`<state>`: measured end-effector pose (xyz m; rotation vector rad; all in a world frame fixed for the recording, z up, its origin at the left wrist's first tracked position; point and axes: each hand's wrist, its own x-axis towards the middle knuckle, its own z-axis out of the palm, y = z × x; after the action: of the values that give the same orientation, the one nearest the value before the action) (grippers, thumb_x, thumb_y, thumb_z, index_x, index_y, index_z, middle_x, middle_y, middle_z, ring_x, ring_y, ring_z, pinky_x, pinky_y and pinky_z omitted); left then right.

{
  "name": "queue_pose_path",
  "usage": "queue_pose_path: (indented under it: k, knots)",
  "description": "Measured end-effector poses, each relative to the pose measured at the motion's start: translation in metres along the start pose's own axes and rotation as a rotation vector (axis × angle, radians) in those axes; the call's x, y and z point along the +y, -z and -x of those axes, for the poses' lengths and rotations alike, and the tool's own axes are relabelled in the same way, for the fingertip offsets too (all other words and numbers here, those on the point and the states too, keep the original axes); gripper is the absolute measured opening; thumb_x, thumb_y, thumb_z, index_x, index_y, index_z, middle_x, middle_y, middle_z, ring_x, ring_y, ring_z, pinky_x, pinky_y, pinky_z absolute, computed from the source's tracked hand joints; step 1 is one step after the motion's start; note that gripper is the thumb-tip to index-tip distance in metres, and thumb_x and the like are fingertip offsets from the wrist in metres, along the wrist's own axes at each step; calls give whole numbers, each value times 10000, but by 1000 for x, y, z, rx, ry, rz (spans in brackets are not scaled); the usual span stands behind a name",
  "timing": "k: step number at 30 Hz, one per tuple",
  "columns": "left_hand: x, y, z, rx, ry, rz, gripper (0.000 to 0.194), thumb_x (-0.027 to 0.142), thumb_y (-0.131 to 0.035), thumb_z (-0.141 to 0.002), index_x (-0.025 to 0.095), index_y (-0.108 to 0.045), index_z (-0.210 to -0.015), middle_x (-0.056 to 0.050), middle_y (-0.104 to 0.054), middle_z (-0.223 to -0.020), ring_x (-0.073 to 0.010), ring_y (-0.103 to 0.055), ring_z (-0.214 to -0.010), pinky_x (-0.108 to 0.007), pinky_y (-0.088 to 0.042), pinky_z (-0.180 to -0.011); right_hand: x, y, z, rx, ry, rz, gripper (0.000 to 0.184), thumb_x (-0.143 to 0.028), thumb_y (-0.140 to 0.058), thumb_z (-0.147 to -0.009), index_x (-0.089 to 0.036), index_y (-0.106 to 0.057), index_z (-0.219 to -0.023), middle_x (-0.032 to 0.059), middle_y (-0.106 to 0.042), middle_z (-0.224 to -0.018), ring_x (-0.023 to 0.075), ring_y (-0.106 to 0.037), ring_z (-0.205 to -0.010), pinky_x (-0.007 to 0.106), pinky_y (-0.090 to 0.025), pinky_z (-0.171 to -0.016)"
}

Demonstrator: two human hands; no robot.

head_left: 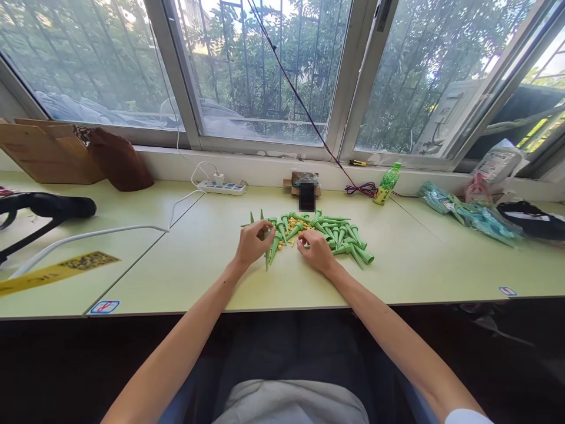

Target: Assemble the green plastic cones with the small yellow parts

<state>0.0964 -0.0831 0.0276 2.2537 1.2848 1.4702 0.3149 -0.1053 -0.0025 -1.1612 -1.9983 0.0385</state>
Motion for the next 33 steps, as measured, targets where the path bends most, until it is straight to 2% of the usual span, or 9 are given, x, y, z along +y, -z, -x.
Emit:
queue_pose_path:
  k: [4,8,12,15,18,22,25,28,33]
  knots:
    - [9,-7,4,-56,-56,60,199,365,-586,-876,188,-661,-826,-10,-598,-680,-107,-460,-546,-246,-402,-562,-5,-3,0,-26,51,108,149,-248,-530,-947,-190,-665,-971,83,-630,-942,235,-556,-945,374,-393,-915]
    - [18,-18,-4,-97,-50,156,222,374,-551,-911,186,-660,-861,-28,-639,-750,-115,-526,-596,-248,-432,-583,-7,-5,0,-85,85,163,190,-286,-559,-955,-202,-686,-1068,100,-632,-1029,253,-529,-1029,397,-366,-934]
    - [29,-31,-24,-83,80,339,216,381,-573,-886,180,-628,-831,1,-612,-706,-92,-504,-511,-237,-414,-515,-5,-7,0,-113,95,194,176,-279,-555,-960,-198,-710,-980,106,-640,-1088,255,-520,-1050,405,-354,-937]
    - [33,-40,-32,-67,208,479,238,410,-620,-839,176,-615,-796,2,-613,-717,-80,-484,-456,-234,-385,-448,-5,-7,0,-112,85,199,182,-278,-551,-963,-188,-706,-992,108,-644,-1091,250,-527,-1036,401,-356,-935]
    - [31,-44,-29,-33,313,570,274,442,-671,-792,176,-610,-765,2,-609,-689,-76,-461,-431,-232,-368,-409,-6,-6,0,-116,78,196,181,-276,-544,-963,-176,-692,-996,110,-651,-1074,247,-536,-1024,392,-362,-920]
    - [24,-40,-22,-94,375,616,273,445,-707,-760,186,-620,-765,34,-534,-558,-82,-442,-407,-220,-331,-377,-8,-5,-1,-122,74,180,154,-234,-529,-963,-183,-674,-957,106,-660,-1051,240,-543,-1011,373,-365,-904]
    - [19,-38,-22,-125,424,621,267,439,-712,-749,183,-636,-771,35,-542,-552,-85,-452,-402,-220,-331,-372,-7,-5,-1,-120,67,168,139,-178,-525,-946,-179,-664,-955,100,-666,-1034,237,-551,-1006,368,-365,-898]
    - [16,-39,-23,-134,419,598,267,428,-729,-720,175,-652,-762,19,-591,-590,-79,-447,-406,-222,-344,-382,-5,-6,-1,-117,68,155,121,-192,-538,-944,-181,-659,-942,95,-671,-1010,241,-555,-1003,372,-366,-898]
    - [14,-44,-19,-137,264,432,252,416,-694,-737,166,-663,-743,-11,-634,-639,-95,-492,-474,-220,-380,-434,0,-6,0,-113,51,142,105,-206,-564,-932,-187,-648,-870,95,-666,-993,247,-556,-1001,377,-375,-896]
